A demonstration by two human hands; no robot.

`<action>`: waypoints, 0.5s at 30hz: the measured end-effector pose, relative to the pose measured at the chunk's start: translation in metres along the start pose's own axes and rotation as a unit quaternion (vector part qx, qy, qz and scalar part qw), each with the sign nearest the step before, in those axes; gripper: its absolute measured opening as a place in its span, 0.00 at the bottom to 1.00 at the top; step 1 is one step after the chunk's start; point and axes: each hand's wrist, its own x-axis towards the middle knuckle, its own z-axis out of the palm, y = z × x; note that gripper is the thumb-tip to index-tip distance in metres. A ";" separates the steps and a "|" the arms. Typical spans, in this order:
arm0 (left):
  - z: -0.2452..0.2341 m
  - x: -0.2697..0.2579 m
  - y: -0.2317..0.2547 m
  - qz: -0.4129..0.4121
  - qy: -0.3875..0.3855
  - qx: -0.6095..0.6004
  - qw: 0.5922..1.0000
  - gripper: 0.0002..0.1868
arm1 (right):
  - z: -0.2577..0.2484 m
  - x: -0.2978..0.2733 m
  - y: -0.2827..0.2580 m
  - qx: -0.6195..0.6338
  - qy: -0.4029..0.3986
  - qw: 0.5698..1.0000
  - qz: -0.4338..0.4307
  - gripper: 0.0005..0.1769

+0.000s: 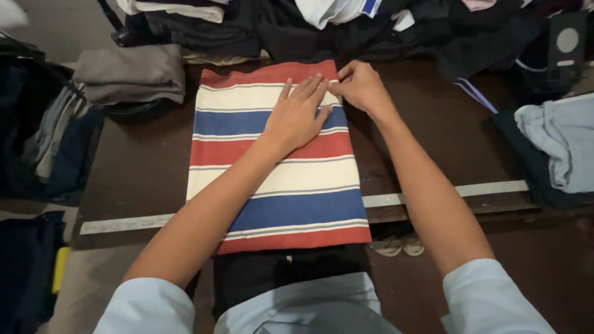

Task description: The person folds a striped shirt, a dark graphic t-shirt, and a light-colored garment on a wooden table. Each item is smoothed, folded into a compact rectangle, and stacked. The person then rolls the last garment into a tight bundle.

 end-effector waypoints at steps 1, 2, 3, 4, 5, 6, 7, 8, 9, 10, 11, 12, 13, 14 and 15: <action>-0.001 0.000 0.000 -0.009 -0.011 -0.001 1.000 0.32 | 0.001 -0.003 -0.004 -0.015 0.014 1.000 -0.008 0.25; -0.002 0.000 0.000 -0.018 -0.019 -0.002 1.000 0.32 | 0.002 -0.005 -0.008 -0.030 0.039 0.998 -0.027 0.25; -0.003 0.000 -0.001 -0.022 -0.021 0.007 1.000 0.32 | 0.003 -0.009 -0.011 -0.046 0.063 0.996 -0.046 0.26; -0.004 0.001 -0.001 -0.027 -0.021 0.016 0.999 0.33 | 0.005 -0.014 -0.013 -0.063 0.088 0.992 -0.066 0.27; -0.005 0.001 -0.002 -0.031 -0.021 0.025 0.999 0.33 | 0.007 -0.019 -0.014 -0.055 0.093 0.988 -0.107 0.24; -0.005 0.002 -0.004 -0.037 -0.030 0.027 0.999 0.34 | 0.011 -0.022 -0.015 -0.048 0.097 0.983 -0.148 0.22; -0.005 0.002 -0.006 -0.042 -0.039 0.030 0.998 0.35 | 0.015 -0.023 -0.016 -0.040 0.100 0.976 -0.189 0.22; -0.004 0.003 -0.009 -0.049 -0.047 0.034 0.997 0.36 | 0.022 -0.023 -0.017 -0.026 0.098 0.968 -0.229 0.21; -0.003 0.003 -0.012 -0.051 -0.058 0.043 0.996 0.36 | 0.030 -0.023 -0.018 -0.012 0.095 0.959 -0.268 0.21; 0.000 0.005 -0.015 -0.055 -0.069 0.051 0.995 0.37 | 0.037 -0.023 -0.017 0.002 0.090 0.948 -0.305 0.21; 0.002 0.006 -0.020 -0.059 -0.080 0.058 0.993 0.38 | 0.042 -0.023 -0.016 -0.006 0.066 0.958 -0.280 0.21; 0.004 0.006 -0.026 -0.057 -0.086 0.029 0.994 0.37 | 0.047 -0.023 -0.015 -0.015 0.041 0.966 -0.256 0.22; 0.005 0.006 -0.033 -0.056 -0.091 0.000 0.994 0.36 | 0.050 -0.023 -0.014 -0.024 0.016 0.973 -0.231 0.23; 0.006 0.005 -0.041 -0.054 -0.097 -0.030 0.993 0.36 | 0.053 -0.024 -0.014 -0.050 0.011 0.973 -0.226 0.26; 0.004 0.003 -0.052 -0.057 -0.059 -0.089 0.993 0.34 | 0.054 -0.024 -0.014 -0.076 0.005 0.972 -0.221 0.29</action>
